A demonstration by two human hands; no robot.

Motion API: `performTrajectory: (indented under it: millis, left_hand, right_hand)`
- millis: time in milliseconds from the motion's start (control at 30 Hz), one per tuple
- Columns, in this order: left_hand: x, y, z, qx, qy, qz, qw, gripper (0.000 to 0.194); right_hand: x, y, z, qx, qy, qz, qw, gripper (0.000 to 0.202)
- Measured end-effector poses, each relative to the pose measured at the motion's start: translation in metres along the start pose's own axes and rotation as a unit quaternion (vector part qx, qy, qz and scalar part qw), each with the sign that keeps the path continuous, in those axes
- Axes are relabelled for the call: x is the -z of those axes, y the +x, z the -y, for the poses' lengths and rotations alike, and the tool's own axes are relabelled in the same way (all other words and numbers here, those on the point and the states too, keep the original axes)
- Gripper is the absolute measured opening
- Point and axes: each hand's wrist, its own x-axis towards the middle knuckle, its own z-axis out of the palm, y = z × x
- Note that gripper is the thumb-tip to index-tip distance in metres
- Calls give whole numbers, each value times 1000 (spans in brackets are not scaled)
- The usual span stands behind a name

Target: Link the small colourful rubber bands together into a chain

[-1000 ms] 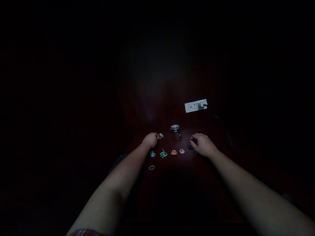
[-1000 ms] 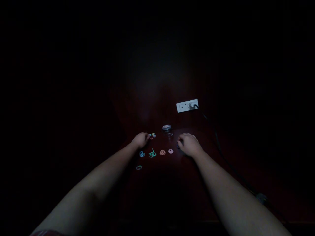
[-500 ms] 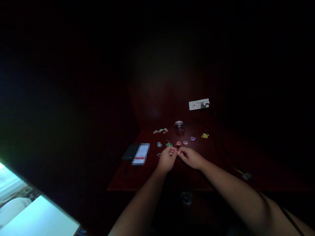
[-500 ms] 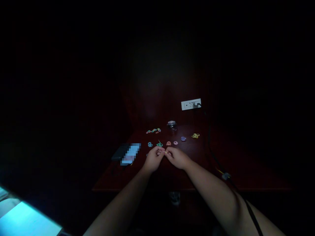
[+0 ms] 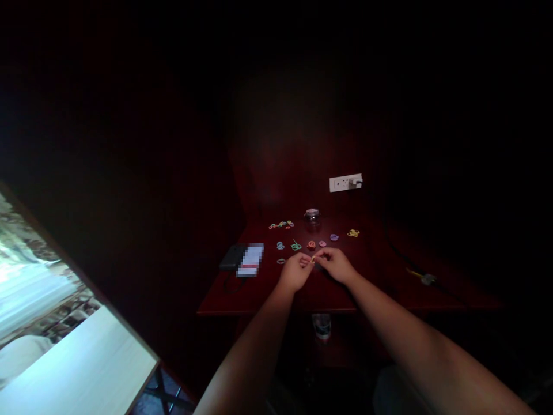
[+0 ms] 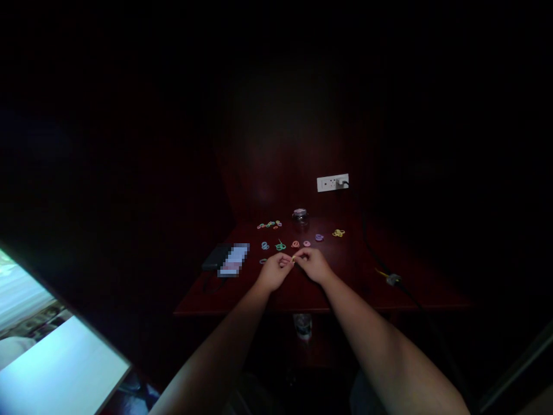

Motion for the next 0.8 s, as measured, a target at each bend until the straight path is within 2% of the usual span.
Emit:
performTrajectory:
  millis: [267, 467, 667, 800]
  left_hand:
    - [2, -2, -5, -6, -22, 2, 1000, 9]
    - [3, -2, -4, -5, -11, -21, 1000, 16]
    - [3, -1, -1, 8, -13, -7, 1000, 13]
    - [2, -1, -2, 8, -43, 15, 999, 9]
  right_hand:
    - [1, -3, 2, -15, 37, 53, 998, 29]
    - [2, -4, 6, -21, 44, 62, 997, 33]
    - [2, -3, -4, -17, 64, 103, 992, 28]
    - [3, -2, -8, -16, 67, 100, 993, 22]
